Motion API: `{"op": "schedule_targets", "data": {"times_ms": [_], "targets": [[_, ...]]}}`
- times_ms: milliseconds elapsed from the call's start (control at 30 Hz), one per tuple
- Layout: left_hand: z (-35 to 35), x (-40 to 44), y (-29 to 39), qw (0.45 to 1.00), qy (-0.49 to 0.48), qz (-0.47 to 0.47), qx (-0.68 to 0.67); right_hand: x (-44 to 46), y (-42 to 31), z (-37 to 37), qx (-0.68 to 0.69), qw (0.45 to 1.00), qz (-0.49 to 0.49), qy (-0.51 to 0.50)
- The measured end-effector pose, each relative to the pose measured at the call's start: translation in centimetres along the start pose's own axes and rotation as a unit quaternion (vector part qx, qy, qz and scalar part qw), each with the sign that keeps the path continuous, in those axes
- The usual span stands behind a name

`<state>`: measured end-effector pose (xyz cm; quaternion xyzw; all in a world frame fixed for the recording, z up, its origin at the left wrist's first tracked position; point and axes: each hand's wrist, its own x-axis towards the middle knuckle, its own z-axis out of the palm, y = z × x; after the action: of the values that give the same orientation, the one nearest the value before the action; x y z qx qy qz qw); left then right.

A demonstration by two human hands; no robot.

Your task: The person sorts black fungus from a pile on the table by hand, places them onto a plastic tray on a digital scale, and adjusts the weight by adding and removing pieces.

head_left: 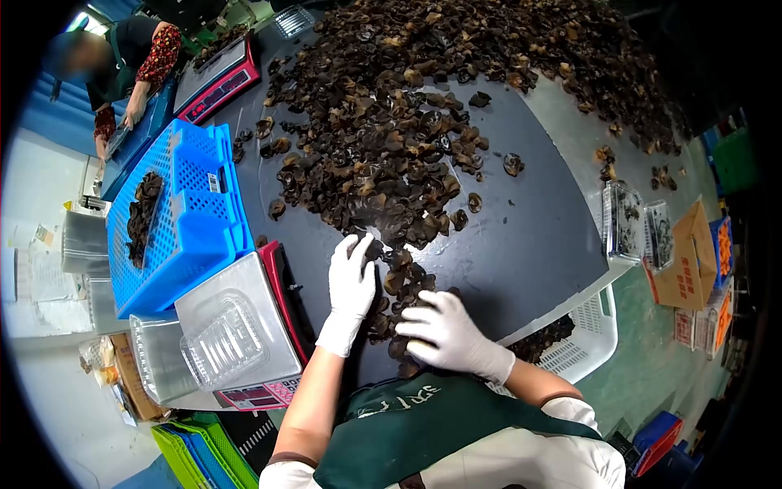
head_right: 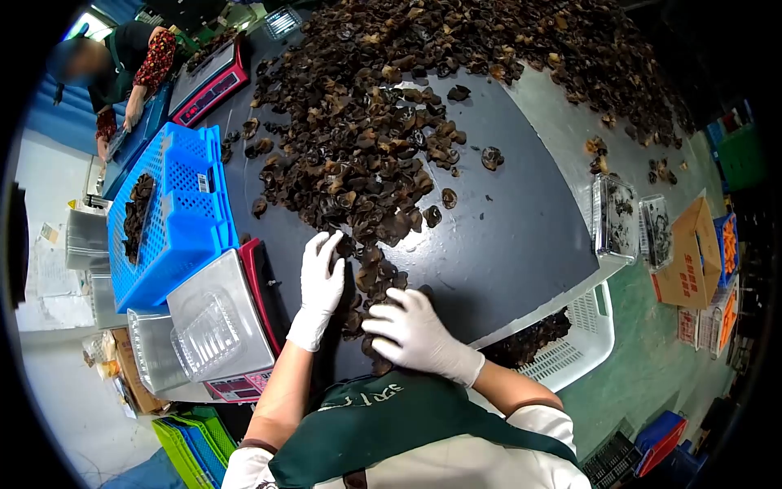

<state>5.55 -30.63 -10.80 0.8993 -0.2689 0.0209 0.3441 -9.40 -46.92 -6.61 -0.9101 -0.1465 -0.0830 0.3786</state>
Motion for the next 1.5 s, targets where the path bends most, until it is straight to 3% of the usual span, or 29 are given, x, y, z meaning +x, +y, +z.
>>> {"op": "schedule_targets", "data": {"times_ms": [67, 133, 200, 367, 400, 467, 533, 567, 600, 700, 733, 767, 800, 833, 867, 933, 1000, 1067, 1200, 1267, 1300, 1333, 1400, 1467, 1500], "targets": [[0.5, 0.7, 0.2, 0.998, -0.024, 0.020, 0.059, 1.4, 2.1, -0.8, 0.064, 0.995, 0.062, 0.050], [1.4, 0.6, -1.0, 0.995, -0.041, 0.057, 0.075, 1.7, 4.7, -0.3, 0.036, 0.983, 0.089, 0.155], [1.7, 0.3, -1.5, 0.994, -0.031, 0.065, 0.077, 2.2, 5.5, 0.1, -0.007, 0.975, 0.125, 0.185], [1.2, -0.8, -1.7, 1.000, -0.024, -0.011, 0.003, 4.6, 6.0, 1.9, -0.014, 0.970, 0.092, 0.226], [1.1, -0.9, -1.7, 0.999, -0.005, -0.032, -0.028, 5.0, 6.5, 2.6, -0.013, 0.970, 0.092, 0.226], [1.2, -1.4, -2.0, 0.998, 0.053, -0.040, -0.019, 5.5, 7.8, 4.2, -0.017, 0.982, 0.139, 0.130], [0.6, -2.0, -2.0, 0.991, 0.077, -0.072, -0.076, 5.9, 7.7, 3.2, 0.038, 0.974, 0.143, 0.170], [0.6, -2.2, -1.9, 0.974, 0.101, -0.093, -0.180, 5.6, 7.7, 2.2, 0.061, 0.974, 0.145, 0.163], [0.4, -2.5, -2.0, 0.953, 0.088, -0.160, -0.243, 5.3, 7.4, 0.8, 0.085, 0.973, 0.148, 0.154], [-0.6, -3.4, 1.7, 0.946, 0.035, -0.210, -0.246, 3.3, 7.4, -3.0, 0.190, 0.950, 0.236, 0.075], [-1.4, -3.3, 4.5, 0.980, 0.005, -0.073, -0.184, 2.6, 7.1, -4.6, 0.217, 0.936, 0.270, 0.068], [-1.9, -3.8, 6.4, 0.974, -0.117, -0.009, -0.195, 1.6, 7.2, -5.9, 0.207, 0.935, 0.284, 0.053], [-2.9, -4.2, 9.6, 0.905, -0.275, -0.105, -0.308, 0.6, 7.5, -7.3, 0.196, 0.934, 0.298, 0.038], [-3.5, -4.3, 11.3, 0.866, -0.373, -0.040, -0.329, -0.4, 7.8, -8.8, 0.224, 0.939, 0.260, -0.004], [-2.9, -5.1, 11.5, 0.879, -0.339, 0.061, -0.330, -1.4, 8.1, -10.4, 0.250, 0.942, 0.221, -0.045], [-1.9, -3.6, 10.1, 0.926, -0.239, 0.159, -0.246, -3.3, 7.6, -14.0, 0.254, 0.903, 0.232, -0.258], [-0.7, -1.9, 7.6, 0.967, -0.158, 0.094, -0.174, -5.2, 8.0, -14.8, 0.375, 0.833, 0.256, -0.317], [0.4, -0.3, 5.0, 0.982, -0.111, 0.090, -0.125, -5.3, 7.3, -13.7, 0.346, 0.880, 0.205, -0.252], [1.6, 0.0, 3.2, 0.962, -0.153, 0.215, 0.062, -2.7, 4.1, -8.9, 0.165, 0.925, 0.313, -0.138], [1.5, -1.4, 2.8, 0.956, -0.196, 0.215, 0.039, -2.9, 4.2, -3.9, 0.001, 0.971, 0.230, -0.064], [0.7, -2.0, 2.9, 0.956, -0.210, 0.204, 0.030, -2.5, 3.5, -2.3, -0.023, 0.970, 0.224, -0.086], [-0.2, -2.6, 2.9, 0.955, -0.223, 0.194, 0.020, -1.7, 2.6, -1.2, -0.002, 0.973, 0.198, -0.118], [-1.9, -4.0, 2.4, 0.951, -0.259, 0.168, -0.027, -2.5, 1.4, 1.3, 0.063, 0.992, 0.075, -0.084], [-3.7, -4.6, 2.4, 0.948, -0.265, 0.144, -0.104, -1.8, 0.9, 0.8, 0.143, 0.980, 0.028, -0.136], [-4.7, -4.7, 2.8, 0.946, -0.271, 0.089, -0.156, -0.8, 1.0, 0.0, 0.200, 0.973, 0.039, -0.110]]}}
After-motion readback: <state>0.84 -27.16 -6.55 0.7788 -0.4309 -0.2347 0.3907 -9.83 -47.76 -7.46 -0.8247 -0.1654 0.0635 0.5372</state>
